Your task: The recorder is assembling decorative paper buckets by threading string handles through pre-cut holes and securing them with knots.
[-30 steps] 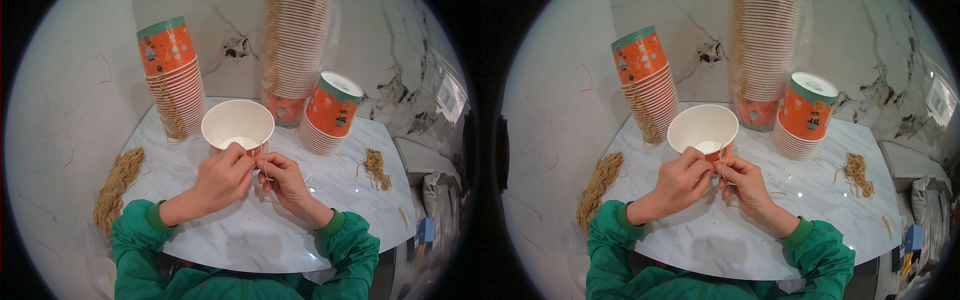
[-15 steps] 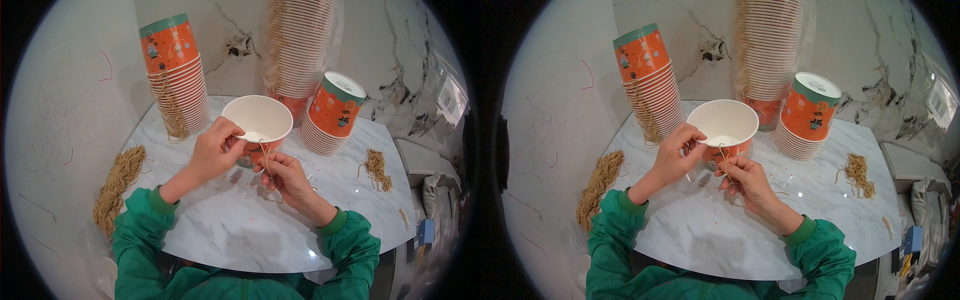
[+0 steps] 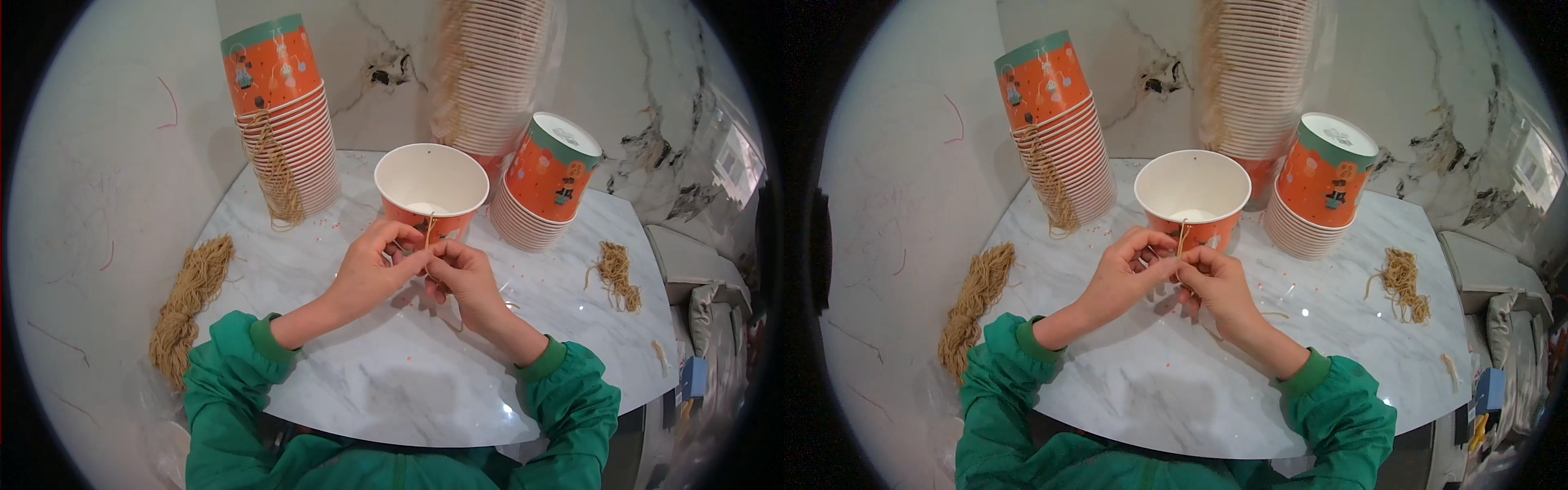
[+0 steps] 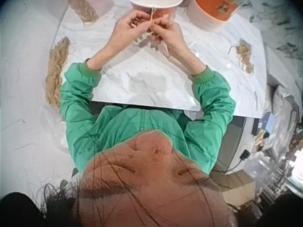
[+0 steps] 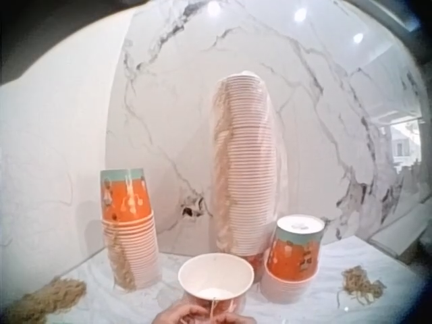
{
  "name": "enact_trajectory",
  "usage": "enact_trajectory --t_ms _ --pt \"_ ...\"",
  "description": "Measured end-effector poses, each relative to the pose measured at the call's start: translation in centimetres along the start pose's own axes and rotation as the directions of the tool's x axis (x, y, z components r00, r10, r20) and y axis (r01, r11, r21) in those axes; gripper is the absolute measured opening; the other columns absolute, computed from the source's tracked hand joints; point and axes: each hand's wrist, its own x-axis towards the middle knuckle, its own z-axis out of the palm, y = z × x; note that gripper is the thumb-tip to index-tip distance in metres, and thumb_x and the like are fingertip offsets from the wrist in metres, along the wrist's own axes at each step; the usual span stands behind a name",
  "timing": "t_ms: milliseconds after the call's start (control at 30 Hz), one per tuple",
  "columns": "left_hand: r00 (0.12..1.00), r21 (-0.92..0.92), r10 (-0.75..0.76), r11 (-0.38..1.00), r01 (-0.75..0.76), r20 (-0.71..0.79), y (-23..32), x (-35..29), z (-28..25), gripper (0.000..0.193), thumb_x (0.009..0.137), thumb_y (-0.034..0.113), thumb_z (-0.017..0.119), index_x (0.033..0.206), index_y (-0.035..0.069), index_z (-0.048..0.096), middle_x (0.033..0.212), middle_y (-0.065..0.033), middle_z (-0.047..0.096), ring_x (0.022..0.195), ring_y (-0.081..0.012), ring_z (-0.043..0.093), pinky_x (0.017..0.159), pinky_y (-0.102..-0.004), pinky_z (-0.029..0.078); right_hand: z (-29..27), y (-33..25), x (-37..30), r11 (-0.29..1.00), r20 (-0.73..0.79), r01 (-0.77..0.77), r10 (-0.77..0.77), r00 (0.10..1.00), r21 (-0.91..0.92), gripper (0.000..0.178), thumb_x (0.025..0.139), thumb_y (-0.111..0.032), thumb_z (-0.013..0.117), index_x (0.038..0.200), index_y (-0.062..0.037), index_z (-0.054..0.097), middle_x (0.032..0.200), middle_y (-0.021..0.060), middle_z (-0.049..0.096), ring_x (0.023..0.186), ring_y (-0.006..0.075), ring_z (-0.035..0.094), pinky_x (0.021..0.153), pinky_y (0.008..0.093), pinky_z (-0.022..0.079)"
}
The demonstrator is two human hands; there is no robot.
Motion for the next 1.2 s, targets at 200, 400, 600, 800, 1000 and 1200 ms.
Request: enact_trajectory --t_ms 200,400,600,800,1000,1200 --pt "0.996 -0.024 -0.070 0.997 0.071 0.049 -0.7 0.0 -0.1 0.025 0.089 0.015 0.073 0.109 0.002 0.066 0.105 -0.0010 0.059 0.084 -0.0064 0.056 0.073 -0.0227 0.046 0.5 1.0 0.6 0.953 -0.001 0.138 -0.144 0.990 -0.270 0.012 0.096 -0.013 0.062 0.094 -0.0009 0.063 0.075 0.0017 0.063 0.059 0.0068 0.057 0.048 0.0217 0.042" --pt "0.968 -0.106 -0.221 0.967 0.233 0.117 0.1 0.8 0.4 0.018 0.090 0.016 0.070 0.103 0.003 0.067 0.091 0.0011 0.063 0.081 -0.0050 0.057 0.061 -0.0212 0.048 -0.6 2.6 1.2 0.772 0.006 0.334 -0.394 0.919 -0.541 0.015 0.089 -0.011 0.064 0.089 0.0038 0.061 0.073 0.0070 0.064 0.061 0.0112 0.060 0.055 0.0293 0.048" --pt "0.970 -0.119 -0.226 0.964 0.236 0.093 0.0 1.6 0.8 0.018 0.089 0.013 0.070 0.097 -0.002 0.066 0.085 -0.0024 0.067 0.075 -0.0081 0.061 0.065 -0.0251 0.049 -0.5 2.2 1.2 0.541 0.063 0.425 -0.562 0.825 -0.726 0.013 0.087 -0.010 0.065 0.088 0.0028 0.061 0.074 0.0095 0.065 0.061 0.0142 0.060 0.056 0.0299 0.048" --pt "0.951 -0.357 -0.282 0.881 0.310 0.128 -0.4 2.0 0.0 0.014 0.090 0.014 0.070 0.097 0.002 0.066 0.085 -0.0024 0.067 0.074 -0.0073 0.062 0.063 -0.0244 0.050 -1.1 1.0 1.2 0.664 0.007 0.378 -0.490 0.872 -0.645 0.010 0.088 -0.007 0.066 0.089 0.0015 0.061 0.074 0.0051 0.064 0.061 0.0095 0.058 0.056 0.0276 0.047" --pt "0.882 -0.641 -0.407 0.616 0.458 0.238 -0.5 2.3 -0.9 0.012 0.093 0.017 0.069 0.100 0.007 0.065 0.085 -0.0005 0.068 0.070 -0.0060 0.063 0.060 -0.0200 0.050 -1.7 1.2 1.4 0.816 -0.015 0.282 -0.335 0.942 -0.504 0.010 0.093 -0.008 0.064 0.091 -0.0002 0.058 0.074 -0.0012 0.060 0.063 0.0055 0.056 0.055 0.0225 0.045" --pt "0.847 -0.727 -0.389 0.451 0.517 0.361 -1.1 2.3 -0.4 0.012 0.094 0.015 0.068 0.102 0.006 0.064 0.086 0.0002 0.067 0.069 -0.0033 0.063 0.059 -0.0165 0.051 -0.4 0.6 0.3 0.907 -0.071 0.301 -0.335 0.940 -0.294 0.013 0.097 -0.013 0.065 0.103 -0.0029 0.062 0.086 -0.0007 0.067 0.071 0.0054 0.061 0.057 0.0191 0.044"
